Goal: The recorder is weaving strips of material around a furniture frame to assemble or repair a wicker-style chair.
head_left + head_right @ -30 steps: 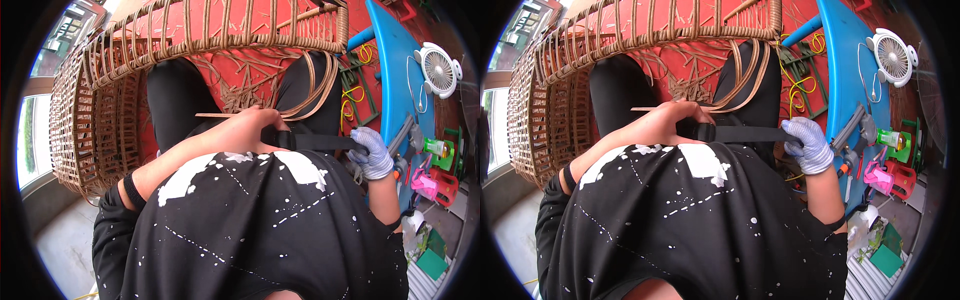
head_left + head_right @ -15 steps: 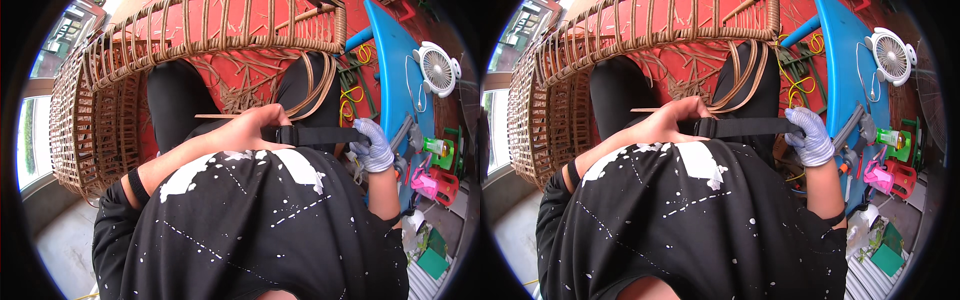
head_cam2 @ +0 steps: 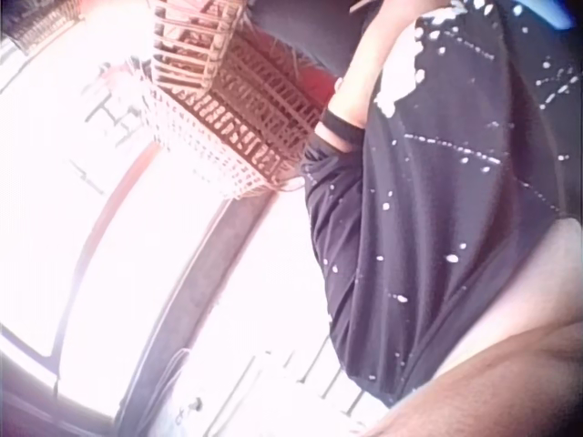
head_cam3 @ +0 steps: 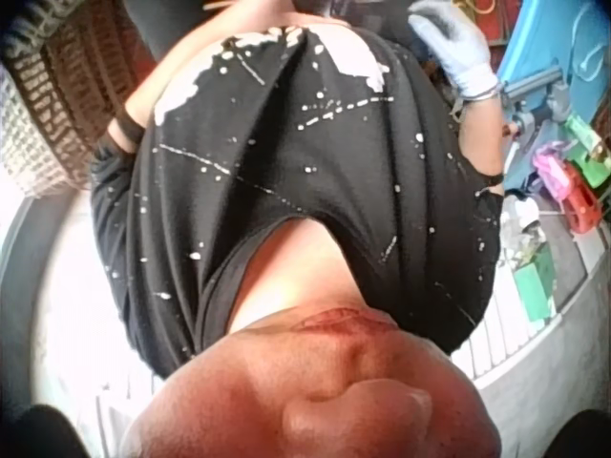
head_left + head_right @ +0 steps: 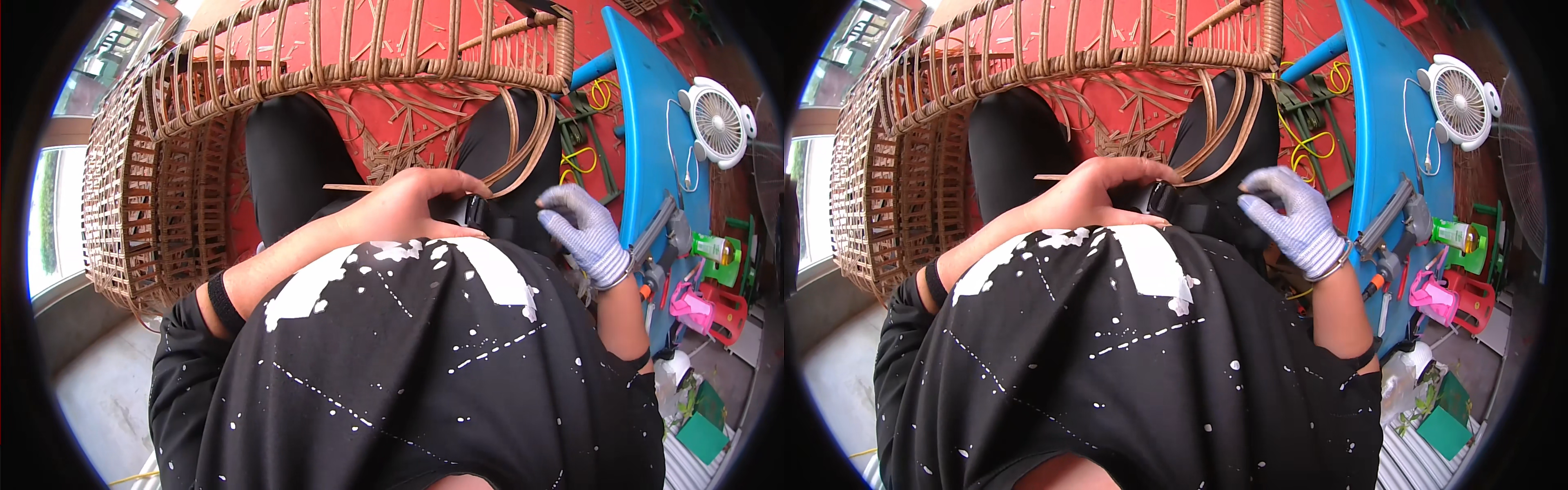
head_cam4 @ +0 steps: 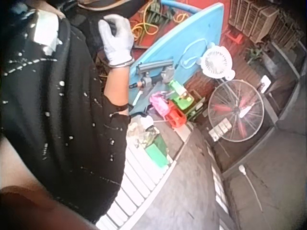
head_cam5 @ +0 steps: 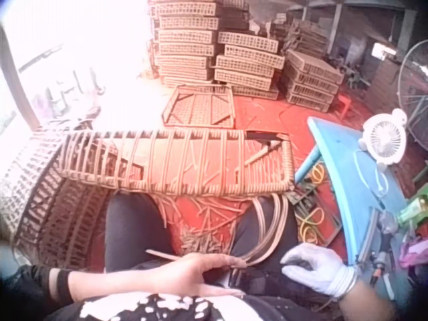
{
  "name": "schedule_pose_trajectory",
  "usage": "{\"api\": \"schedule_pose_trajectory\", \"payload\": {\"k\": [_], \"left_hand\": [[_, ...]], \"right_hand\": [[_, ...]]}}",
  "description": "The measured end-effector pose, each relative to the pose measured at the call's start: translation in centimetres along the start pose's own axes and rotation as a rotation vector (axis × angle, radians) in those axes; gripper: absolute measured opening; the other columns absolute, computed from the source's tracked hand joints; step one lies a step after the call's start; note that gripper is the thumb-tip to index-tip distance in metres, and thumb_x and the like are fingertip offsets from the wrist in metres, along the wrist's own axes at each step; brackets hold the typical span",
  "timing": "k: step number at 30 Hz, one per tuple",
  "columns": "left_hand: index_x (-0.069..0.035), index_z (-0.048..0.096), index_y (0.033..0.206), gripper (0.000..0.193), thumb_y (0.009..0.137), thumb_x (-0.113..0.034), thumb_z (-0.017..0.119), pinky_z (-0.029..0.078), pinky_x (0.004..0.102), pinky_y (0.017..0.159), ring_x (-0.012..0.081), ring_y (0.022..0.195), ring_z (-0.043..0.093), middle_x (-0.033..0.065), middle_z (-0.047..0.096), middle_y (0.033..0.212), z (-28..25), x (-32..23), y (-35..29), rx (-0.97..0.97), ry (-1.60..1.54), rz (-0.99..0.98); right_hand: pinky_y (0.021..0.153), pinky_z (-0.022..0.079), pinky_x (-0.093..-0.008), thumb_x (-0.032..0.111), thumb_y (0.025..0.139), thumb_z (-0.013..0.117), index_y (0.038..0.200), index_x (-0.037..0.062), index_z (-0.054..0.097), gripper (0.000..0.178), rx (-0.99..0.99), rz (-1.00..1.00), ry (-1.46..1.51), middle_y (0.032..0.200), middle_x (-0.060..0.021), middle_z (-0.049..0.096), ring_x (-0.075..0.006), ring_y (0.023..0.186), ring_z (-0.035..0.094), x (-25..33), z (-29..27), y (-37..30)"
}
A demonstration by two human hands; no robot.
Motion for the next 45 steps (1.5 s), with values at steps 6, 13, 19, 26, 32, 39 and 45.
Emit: {"api": "schedule_pose_trajectory", "payload": {"k": [6, 13, 19, 26, 32, 39, 45], "left_hand": [[-0.005, 0.059, 0.114, 0.048, 0.075, -0.022, 0.080, 0.048, 0.0279, 0.080, 0.0116, 0.091, 0.058, 0.0085, 0.064, 0.097, -1.9, -1.0, -0.4, 0.096, -0.196, -0.195], [-0.003, 0.055, 0.106, 0.036, 0.079, -0.014, 0.077, 0.048, 0.0236, 0.079, 0.0093, 0.088, 0.062, 0.0065, 0.067, 0.096, -3.1, -0.9, -1.5, 0.049, -0.287, -0.342], [-0.002, 0.058, 0.104, 0.037, 0.080, -0.022, 0.077, 0.048, 0.0244, 0.077, 0.0098, 0.087, 0.062, 0.0063, 0.067, 0.090, -3.7, -1.1, -2.6, 0.022, -0.209, -0.350], [0.002, 0.063, 0.102, 0.029, 0.095, -0.026, 0.057, 0.050, 0.0261, 0.079, 0.0090, 0.086, 0.060, 0.0035, 0.065, 0.090, -13.1, 0.1, -12.8, -0.218, 0.097, -0.438], [-0.006, 0.062, 0.117, 0.033, 0.095, -0.029, 0.054, 0.045, 0.0322, 0.096, 0.0170, 0.105, 0.061, 0.0084, 0.064, 0.117, -12.5, 6.7, -34.2, 0.383, 0.089, -0.908], [0.000, 0.038, 0.134, 0.052, 0.092, -0.022, 0.059, 0.032, 0.0344, 0.104, 0.0198, 0.123, 0.042, 0.0110, 0.046, 0.132, -1.9, 5.6, -37.6, 0.465, -0.430, -1.242], [0.001, 0.050, 0.119, 0.035, 0.096, -0.025, 0.052, 0.037, 0.0312, 0.095, 0.0171, 0.107, 0.049, 0.0089, 0.054, 0.110, 0.0, 6.8, -34.8, -0.058, -0.397, -1.122]], "right_hand": [[0.079, 0.052, -0.0266, 0.021, 0.076, 0.078, 0.112, 0.0012, 0.061, 0.045, 0.279, 0.017, 0.328, 0.094, -0.0084, 0.065, -0.0140, 0.084, 0.065, 6.3, 3.2, 3.0], [0.075, 0.053, -0.0290, 0.026, 0.077, 0.076, 0.110, 0.0037, 0.062, 0.042, 0.401, -0.143, 0.126, 0.091, -0.0109, 0.065, -0.0183, 0.081, 0.067, 5.9, 5.4, 4.6], [0.072, 0.052, -0.0284, 0.025, 0.079, 0.072, 0.101, 0.0036, 0.067, 0.031, 0.455, -0.134, 0.130, 0.087, -0.0092, 0.065, -0.0162, 0.078, 0.065, 6.4, 6.7, 5.5], [0.069, 0.048, -0.0235, 0.020, 0.079, 0.073, 0.105, 0.0033, 0.064, 0.033, 0.423, -0.137, 0.215, 0.086, -0.0039, 0.060, -0.0086, 0.072, 0.056, 4.1, 6.8, 4.8], [0.072, 0.047, -0.0210, 0.016, 0.079, 0.075, 0.106, 0.0012, 0.063, 0.033, 0.414, -0.046, 0.356, 0.092, -0.0015, 0.059, -0.0057, 0.079, 0.055, 4.2, 7.1, 4.5], [0.076, 0.047, -0.0234, 0.011, 0.076, 0.074, 0.106, 0.0002, 0.062, 0.034, 0.449, 0.060, 0.331, 0.093, -0.0020, 0.058, -0.0075, 0.084, 0.056, 4.2, 7.1, 4.8], [0.077, 0.047, -0.0230, 0.008, 0.076, 0.073, 0.105, -0.0010, 0.061, 0.033, 0.452, 0.082, 0.319, 0.094, -0.0021, 0.058, -0.0074, 0.084, 0.056, 4.8, 7.1, 4.6]]}}
Point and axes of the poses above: each hand's wrist, its own y-axis towards the middle knuckle, its own z-axis out of the palm, x = y × z, the point moved 2 cm from there along y, towards the middle knuckle
